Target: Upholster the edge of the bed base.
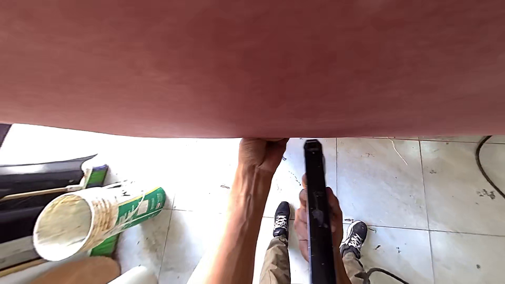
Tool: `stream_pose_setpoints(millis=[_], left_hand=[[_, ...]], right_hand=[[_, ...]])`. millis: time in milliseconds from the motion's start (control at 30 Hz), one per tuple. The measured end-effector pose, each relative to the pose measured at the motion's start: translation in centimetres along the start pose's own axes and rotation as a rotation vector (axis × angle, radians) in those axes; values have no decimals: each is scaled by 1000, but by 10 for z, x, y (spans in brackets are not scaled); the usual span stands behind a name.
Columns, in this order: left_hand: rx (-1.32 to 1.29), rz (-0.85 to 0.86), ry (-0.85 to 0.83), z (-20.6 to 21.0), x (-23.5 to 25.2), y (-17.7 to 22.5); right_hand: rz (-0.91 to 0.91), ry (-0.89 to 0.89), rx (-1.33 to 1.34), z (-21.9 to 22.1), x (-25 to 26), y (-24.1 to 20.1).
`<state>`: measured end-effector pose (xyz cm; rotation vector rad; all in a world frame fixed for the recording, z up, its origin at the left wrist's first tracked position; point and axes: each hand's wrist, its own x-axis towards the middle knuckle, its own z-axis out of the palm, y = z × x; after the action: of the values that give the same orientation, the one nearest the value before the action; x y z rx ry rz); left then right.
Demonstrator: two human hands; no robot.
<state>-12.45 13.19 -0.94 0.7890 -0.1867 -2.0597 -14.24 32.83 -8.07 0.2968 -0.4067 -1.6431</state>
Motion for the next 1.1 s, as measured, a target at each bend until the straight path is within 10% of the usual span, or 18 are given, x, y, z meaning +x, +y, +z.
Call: stream_pose_setpoints(millis=[567, 967, 1100], left_hand=[[766, 127, -34, -36, 12, 78], [964, -61, 185, -213, -150, 155], [1192, 346, -55, -155, -178, 190]], right_hand=[[12, -12, 50, -62, 62, 67], [142, 22, -38, -74, 119, 120], [228, 502, -681, 1, 94, 97]])
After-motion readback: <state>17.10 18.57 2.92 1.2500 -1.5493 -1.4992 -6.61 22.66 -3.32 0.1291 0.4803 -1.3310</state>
